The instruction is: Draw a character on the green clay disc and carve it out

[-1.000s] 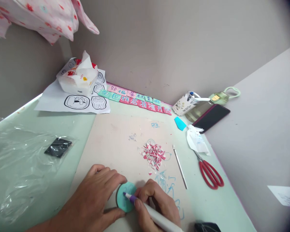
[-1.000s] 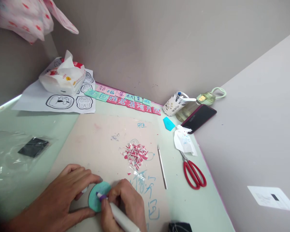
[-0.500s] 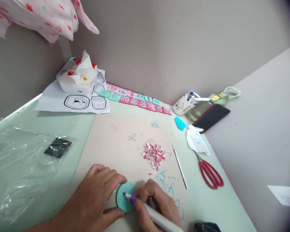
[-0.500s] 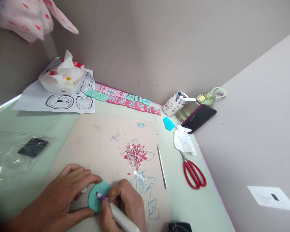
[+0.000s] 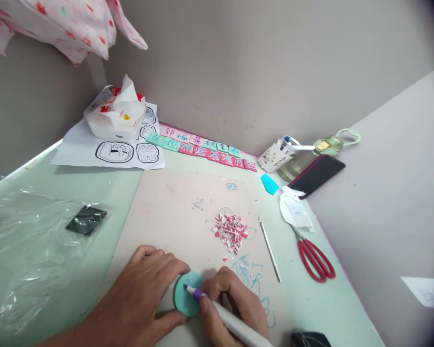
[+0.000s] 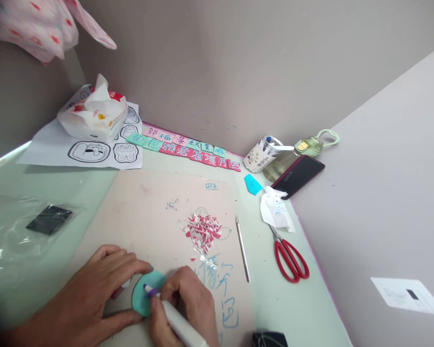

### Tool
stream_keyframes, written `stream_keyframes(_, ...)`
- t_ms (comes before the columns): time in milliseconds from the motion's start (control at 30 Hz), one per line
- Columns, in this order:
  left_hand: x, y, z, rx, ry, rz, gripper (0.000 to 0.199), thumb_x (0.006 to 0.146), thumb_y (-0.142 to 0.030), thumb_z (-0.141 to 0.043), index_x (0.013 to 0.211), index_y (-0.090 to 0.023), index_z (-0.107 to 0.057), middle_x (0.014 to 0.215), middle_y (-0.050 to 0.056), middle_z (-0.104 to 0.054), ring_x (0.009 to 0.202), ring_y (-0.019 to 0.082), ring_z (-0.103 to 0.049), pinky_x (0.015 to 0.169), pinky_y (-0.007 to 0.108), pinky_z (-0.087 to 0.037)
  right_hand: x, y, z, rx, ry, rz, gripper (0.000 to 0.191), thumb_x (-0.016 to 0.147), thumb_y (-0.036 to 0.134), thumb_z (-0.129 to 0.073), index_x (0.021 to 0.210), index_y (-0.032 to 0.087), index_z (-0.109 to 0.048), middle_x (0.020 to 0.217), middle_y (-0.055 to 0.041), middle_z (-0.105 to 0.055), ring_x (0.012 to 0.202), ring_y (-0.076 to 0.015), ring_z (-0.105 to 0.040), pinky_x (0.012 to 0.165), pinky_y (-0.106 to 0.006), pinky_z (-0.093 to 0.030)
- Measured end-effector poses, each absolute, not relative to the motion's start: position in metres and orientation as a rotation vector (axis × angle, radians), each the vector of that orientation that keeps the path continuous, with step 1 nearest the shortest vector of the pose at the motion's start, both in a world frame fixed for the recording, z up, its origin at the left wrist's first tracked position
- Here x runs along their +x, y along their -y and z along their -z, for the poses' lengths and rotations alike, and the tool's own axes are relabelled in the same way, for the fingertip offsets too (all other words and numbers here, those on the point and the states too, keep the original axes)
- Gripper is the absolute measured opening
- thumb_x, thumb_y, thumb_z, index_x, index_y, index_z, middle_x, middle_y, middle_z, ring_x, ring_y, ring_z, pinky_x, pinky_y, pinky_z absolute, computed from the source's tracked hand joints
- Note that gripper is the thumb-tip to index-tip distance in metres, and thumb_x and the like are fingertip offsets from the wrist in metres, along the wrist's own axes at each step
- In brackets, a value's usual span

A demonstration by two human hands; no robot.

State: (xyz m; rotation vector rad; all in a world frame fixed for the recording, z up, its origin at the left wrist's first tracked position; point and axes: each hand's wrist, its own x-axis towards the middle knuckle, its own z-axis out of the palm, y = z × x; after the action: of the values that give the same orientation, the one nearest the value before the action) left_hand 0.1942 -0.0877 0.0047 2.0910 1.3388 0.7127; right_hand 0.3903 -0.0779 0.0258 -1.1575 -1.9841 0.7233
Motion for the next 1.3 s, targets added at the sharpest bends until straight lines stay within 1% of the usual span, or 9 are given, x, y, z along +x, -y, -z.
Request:
stream_keyframes(67, 0.194, 0.088, -0.004, 2.099, -1.317, -0.697, 0.031, 0.079, -0.017, -0.075, 0.100, -0.026, -0.055, 0.085, -0.006, -0.063, 0.074, 0.018, -0.055, 0.079, 0.034, -0.035, 0.390, 0.078, -0.025, -1.136, 2.000, -0.708, 0.017, 0.084, 0.014, -0.057, 0.077, 0.025, -0.046, 0.060, 0.0061, -0.056, 0.045, -0.0077, -0.046, 0.043, -0.016, -0.039)
stream_keyframes(233, 0.194, 0.089, -0.003, 2.078, -1.328, -0.747, 0.039, 0.076, -0.015, -0.081, 0.102, -0.026, -0.054, 0.084, -0.007, -0.061, 0.075, 0.018, -0.055, 0.081, 0.035, -0.032, 0.388, 0.076, -0.025, -1.080, 2.023, -0.635, 0.017, 0.080, 0.011, -0.057, 0.080, 0.025, -0.047, 0.062, 0.0054, -0.059, 0.048, -0.0088, -0.052, 0.046, -0.016, -0.042)
stream_keyframes(367, 0.193, 0.089, -0.001, 2.089, -1.299, -0.760, 0.040, 0.076, -0.014, -0.081, 0.103, -0.026, -0.054, 0.086, -0.008, -0.061, 0.076, 0.018, -0.054, 0.081, 0.034, -0.031, 0.388, 0.076, -0.023, -1.083, 2.036, -0.608, 0.017, 0.081, 0.011, -0.058, 0.080, 0.025, -0.048, 0.062, 0.0061, -0.058, 0.047, -0.0082, -0.052, 0.046, -0.015, -0.042)
stream_keyframes(567, 0.193, 0.089, -0.002, 2.079, -1.309, -0.734, 0.036, 0.077, -0.013, -0.078, 0.100, -0.025, -0.054, 0.086, -0.007, -0.062, 0.076, 0.018, -0.055, 0.083, 0.035, -0.031, 0.392, 0.077, -0.020, -1.087, 2.072, -0.615, 0.017, 0.084, 0.011, -0.058, 0.083, 0.025, -0.048, 0.065, 0.0055, -0.058, 0.050, -0.0085, -0.055, 0.049, -0.016, -0.044)
stream_keyframes(700, 0.193, 0.089, -0.003, 2.073, -1.302, -0.723, 0.034, 0.078, -0.013, -0.078, 0.096, -0.025, -0.052, 0.089, -0.007, -0.062, 0.078, 0.017, -0.056, 0.085, 0.035, -0.031, 0.388, 0.075, -0.023, -1.066, 2.077, -0.551, 0.016, 0.083, 0.012, -0.057, 0.081, 0.025, -0.048, 0.062, 0.0054, -0.058, 0.048, -0.0086, -0.054, 0.047, -0.016, -0.044)
stream_keyframes(900, 0.189, 0.089, -0.001, 2.089, -1.261, -0.689, 0.037, 0.081, -0.017, -0.080, 0.105, -0.025, -0.053, 0.092, -0.007, -0.063, 0.082, 0.018, -0.057, 0.084, 0.034, -0.031, 0.388, 0.076, -0.021, -1.091, 2.109, -0.530, 0.017, 0.085, 0.011, -0.056, 0.081, 0.024, -0.047, 0.065, 0.0046, -0.060, 0.050, -0.0086, -0.057, 0.049, -0.016, -0.046)
stream_keyframes(1033, 0.190, 0.089, -0.001, 2.106, -1.254, -0.690, 0.037, 0.082, -0.021, -0.081, 0.106, -0.026, -0.055, 0.090, -0.008, -0.062, 0.079, 0.018, -0.056, 0.082, 0.034, -0.031, 0.392, 0.079, -0.017, -1.127, 2.115, -0.555, 0.019, 0.088, 0.011, -0.056, 0.083, 0.025, -0.045, 0.067, 0.0056, -0.058, 0.051, -0.0082, -0.055, 0.049, -0.016, -0.044)
stream_keyframes(1200, 0.190, 0.087, -0.001, 2.110, -1.271, -0.709, 0.041, 0.079, -0.018, -0.083, 0.107, -0.026, -0.054, 0.092, -0.008, -0.064, 0.081, 0.018, -0.057, 0.083, 0.034, -0.031, 0.395, 0.080, -0.015, -1.148, 2.102, -0.589, 0.020, 0.090, 0.010, -0.054, 0.085, 0.025, -0.043, 0.068, 0.0064, -0.053, 0.054, -0.0088, -0.053, 0.048, -0.017, -0.040)
stream_keyframes(1300, 0.189, 0.087, 0.000, 2.135, -1.248, -0.713, 0.042, 0.081, -0.020, -0.083, 0.109, -0.027, -0.053, 0.090, -0.008, -0.063, 0.079, 0.018, -0.056, 0.082, 0.033, -0.031, 0.396, 0.081, -0.015, -1.152, 2.105, -0.619, 0.020, 0.090, 0.010, -0.053, 0.085, 0.025, -0.042, 0.069, 0.0064, -0.051, 0.056, -0.0092, -0.052, 0.048, -0.018, -0.038)
